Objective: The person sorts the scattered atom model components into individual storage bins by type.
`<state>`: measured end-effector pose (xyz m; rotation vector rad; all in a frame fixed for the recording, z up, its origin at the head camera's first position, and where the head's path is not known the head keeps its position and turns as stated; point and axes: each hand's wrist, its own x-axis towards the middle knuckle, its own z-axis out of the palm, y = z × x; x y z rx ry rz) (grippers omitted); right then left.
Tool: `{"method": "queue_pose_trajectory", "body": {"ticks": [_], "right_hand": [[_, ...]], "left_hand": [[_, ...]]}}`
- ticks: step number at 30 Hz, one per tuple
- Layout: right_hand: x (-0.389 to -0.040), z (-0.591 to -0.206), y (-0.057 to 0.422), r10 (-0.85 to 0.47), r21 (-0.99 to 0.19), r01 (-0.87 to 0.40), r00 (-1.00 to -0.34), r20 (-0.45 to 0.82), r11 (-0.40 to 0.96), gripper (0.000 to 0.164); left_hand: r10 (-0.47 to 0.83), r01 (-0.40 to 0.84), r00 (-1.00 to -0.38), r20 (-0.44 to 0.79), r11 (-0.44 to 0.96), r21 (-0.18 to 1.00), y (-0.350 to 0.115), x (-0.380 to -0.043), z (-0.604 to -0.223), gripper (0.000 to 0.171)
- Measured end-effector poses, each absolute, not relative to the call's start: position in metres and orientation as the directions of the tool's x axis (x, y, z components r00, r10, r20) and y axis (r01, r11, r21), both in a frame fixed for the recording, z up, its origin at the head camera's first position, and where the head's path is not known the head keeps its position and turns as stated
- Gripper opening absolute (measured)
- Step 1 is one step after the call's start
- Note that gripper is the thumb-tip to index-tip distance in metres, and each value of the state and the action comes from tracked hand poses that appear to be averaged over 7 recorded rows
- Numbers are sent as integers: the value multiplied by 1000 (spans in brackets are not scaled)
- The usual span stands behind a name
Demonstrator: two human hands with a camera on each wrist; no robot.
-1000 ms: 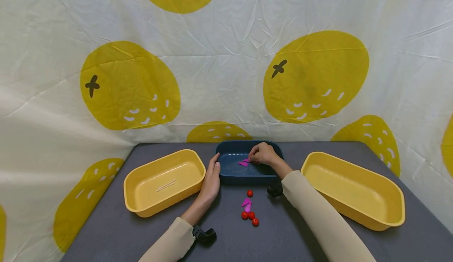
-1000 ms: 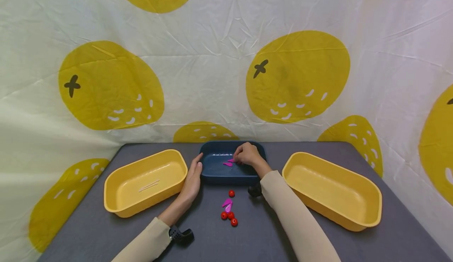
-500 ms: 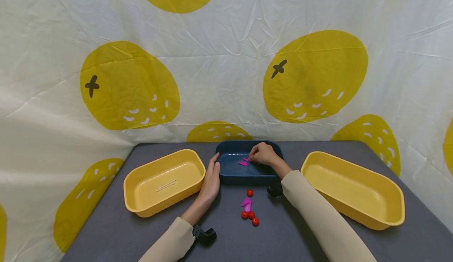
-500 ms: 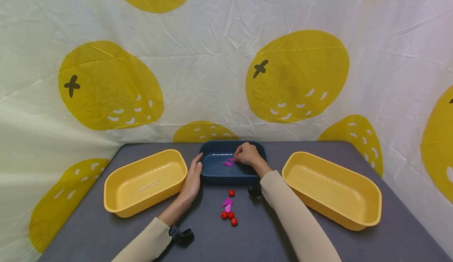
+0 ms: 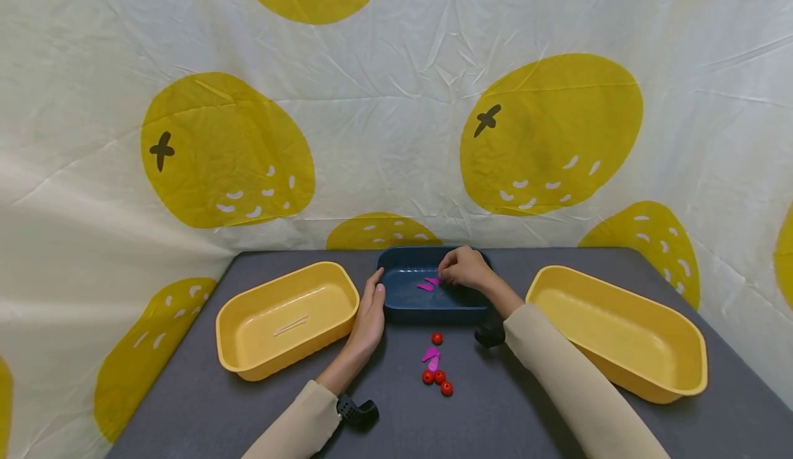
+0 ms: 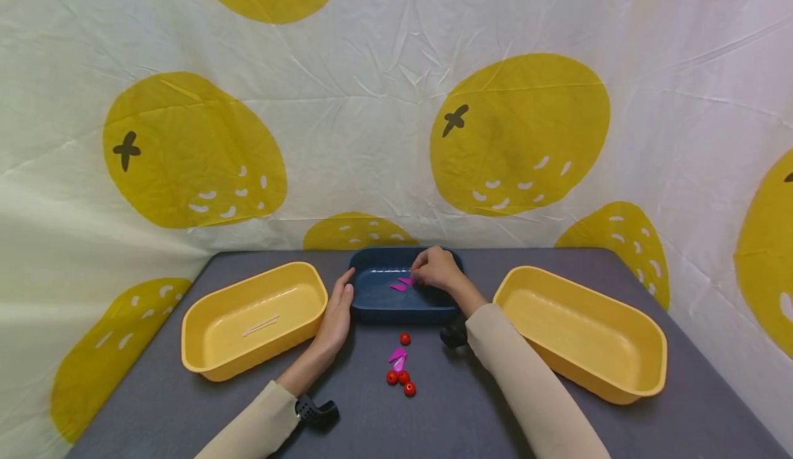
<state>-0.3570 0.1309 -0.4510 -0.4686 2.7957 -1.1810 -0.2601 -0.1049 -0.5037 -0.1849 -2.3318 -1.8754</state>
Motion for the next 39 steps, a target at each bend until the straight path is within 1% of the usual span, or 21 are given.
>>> {"method": "queue_pose_trajectory", "body": {"ticks": [9,15,19,23,26,30,35,39], "right_hand": [[-335,-440,139,-377,-695,-356,-917,132,625,15],[-311,-432,142,-414,-692,-410,-893,174,594,13],[-290,-425,143,-466,-680,-469,-860,206,564,12],[-272,-423,143,-519,-685,-508,-827,217,523,7],[-262,-424,142,-557,-687,-535,-800,223,493,7],[-252,-429,141,-594,-686,-554,-775,216,472,9],[-239,-436,144,-624,-679,-572,-752,212,460,4],[-234,-445,145,-666,-678,-587,-721,190,442,4]], "left_hand": [[7,174,-984,177,205,963,-104,-259,-501,51],[9,174,-984,176,204,963,-104,-259,-503,50],[14,179,-984,180,203,963,-105,-259,-504,50],[19,189,-982,189,200,961,-106,-259,-505,50],[19,192,-981,192,202,960,-107,-260,-505,50],[9,183,-983,185,204,962,-107,-259,-506,50],[20,195,-981,195,203,959,-107,-260,-506,50],[16,191,-981,192,197,962,-105,-260,-507,50]]}}
